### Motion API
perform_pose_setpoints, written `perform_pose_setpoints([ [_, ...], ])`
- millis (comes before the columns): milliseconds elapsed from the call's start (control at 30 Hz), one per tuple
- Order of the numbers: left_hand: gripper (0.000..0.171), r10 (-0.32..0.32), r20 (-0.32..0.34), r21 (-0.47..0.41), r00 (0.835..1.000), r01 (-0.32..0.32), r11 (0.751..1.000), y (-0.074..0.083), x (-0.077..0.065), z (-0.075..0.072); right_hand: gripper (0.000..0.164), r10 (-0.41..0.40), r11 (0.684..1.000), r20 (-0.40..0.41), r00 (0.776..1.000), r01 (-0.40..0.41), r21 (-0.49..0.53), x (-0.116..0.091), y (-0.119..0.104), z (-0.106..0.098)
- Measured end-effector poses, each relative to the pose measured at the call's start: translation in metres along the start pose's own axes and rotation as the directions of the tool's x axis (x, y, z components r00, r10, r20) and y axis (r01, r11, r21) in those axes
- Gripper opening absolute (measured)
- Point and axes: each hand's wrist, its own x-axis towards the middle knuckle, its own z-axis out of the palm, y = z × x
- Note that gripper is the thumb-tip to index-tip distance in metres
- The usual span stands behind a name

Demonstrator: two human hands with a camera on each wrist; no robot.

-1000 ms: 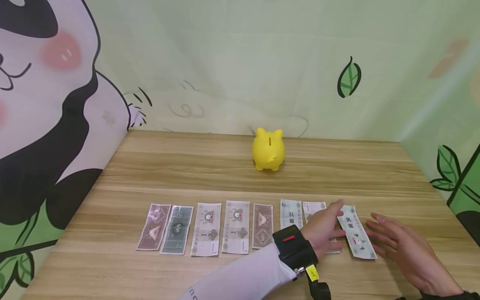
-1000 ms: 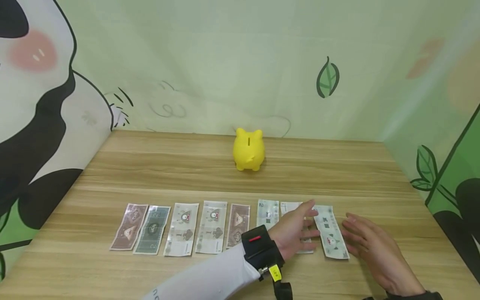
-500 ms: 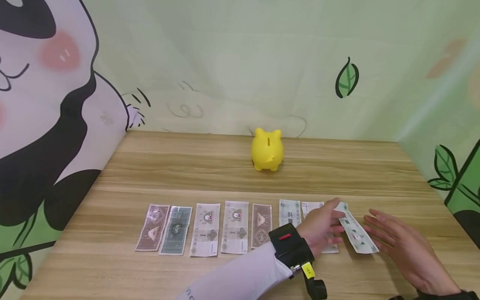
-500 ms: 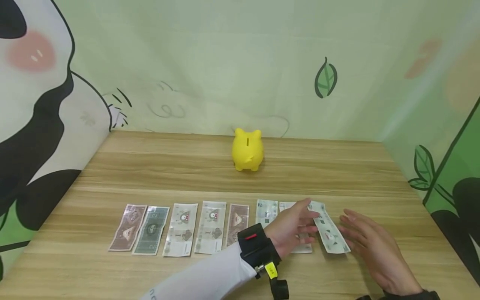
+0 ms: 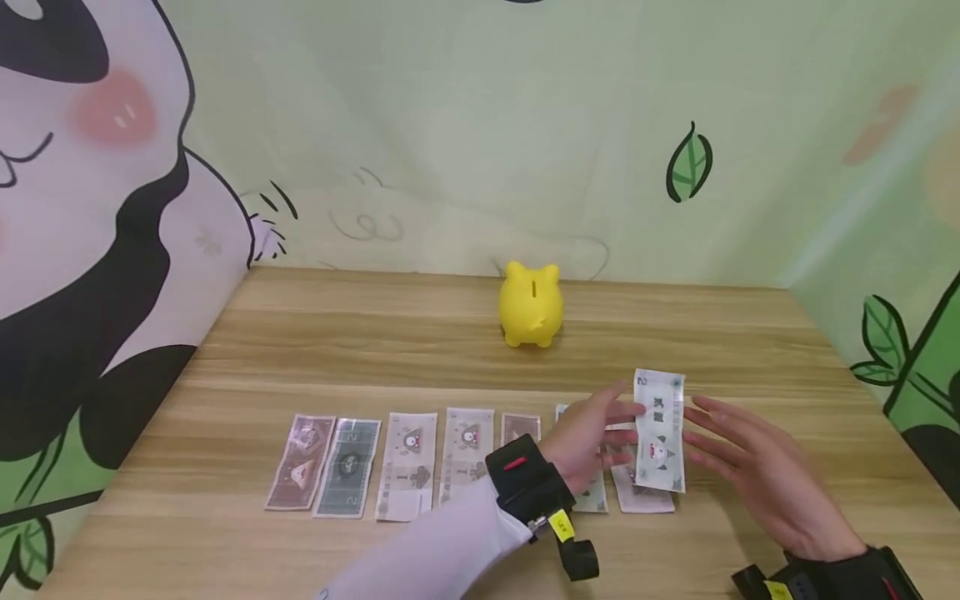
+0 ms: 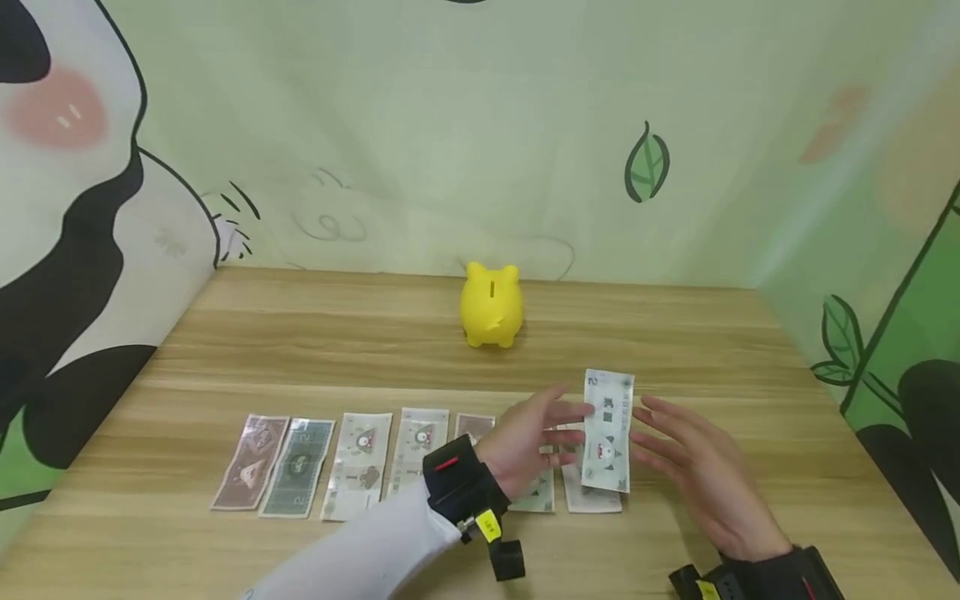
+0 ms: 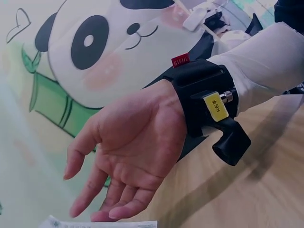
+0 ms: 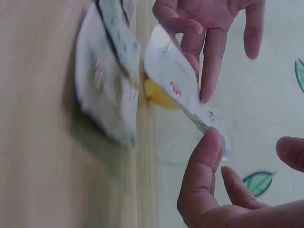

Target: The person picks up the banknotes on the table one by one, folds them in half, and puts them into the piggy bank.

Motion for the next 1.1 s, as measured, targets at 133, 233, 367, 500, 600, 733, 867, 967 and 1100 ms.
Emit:
perform_pose_setpoints([
  [133,0.056,0.016,0.015,0.023,1.000,-0.016,1.000,0.010,-0.002,-0.024,0.057,-0.012,0.998,0.033,0.999,0.014,-0.069,0.014,-0.006,0.023],
  [233,0.055,0.036,0.035,0.054,0.999,-0.038,0.998,0.021,0.000,-0.041,0.064,-0.027,0.994,0.042,0.999,0.031,-0.100,0.024,-0.012,0.040],
  [367,0.057,0.081,0.038,0.080,0.996,-0.084,0.993,0.040,0.000,-0.059,0.057,-0.044,0.993,0.033,0.998,0.047,-0.108,0.038,-0.021,0.062],
  [500,0.058,0.132,0.010,0.078,0.991,-0.132,0.988,0.061,-0.004,-0.071,0.047,-0.071,0.988,0.040,0.997,0.076,-0.137,0.052,-0.029,0.083],
  [600,0.057,0.165,0.000,0.084,0.986,-0.164,0.983,0.072,-0.008,-0.075,0.043,-0.085,0.986,0.046,0.995,0.091,-0.141,0.062,-0.034,0.097],
  [733,0.055,0.198,0.006,0.110,0.980,-0.198,0.974,0.081,-0.011,-0.080,0.041,-0.090,0.985,0.053,0.994,0.097,-0.144,0.072,-0.039,0.112],
  [867,0.053,0.227,0.004,0.142,0.974,-0.225,0.964,0.088,-0.013,-0.085,0.040,-0.103,0.982,0.073,0.992,0.113,-0.150,0.080,-0.043,0.124],
  [967,0.048,0.249,-0.015,0.145,0.968,-0.244,0.959,0.092,-0.015,-0.089,0.038,-0.113,0.981,0.085,0.990,0.125,-0.145,0.085,-0.047,0.131],
  [1100,0.035,0.273,-0.052,0.120,0.961,-0.265,0.957,0.095,-0.017,-0.093,0.038,-0.120,0.980,0.090,0.989,0.133,-0.150,0.090,-0.049,0.136],
])
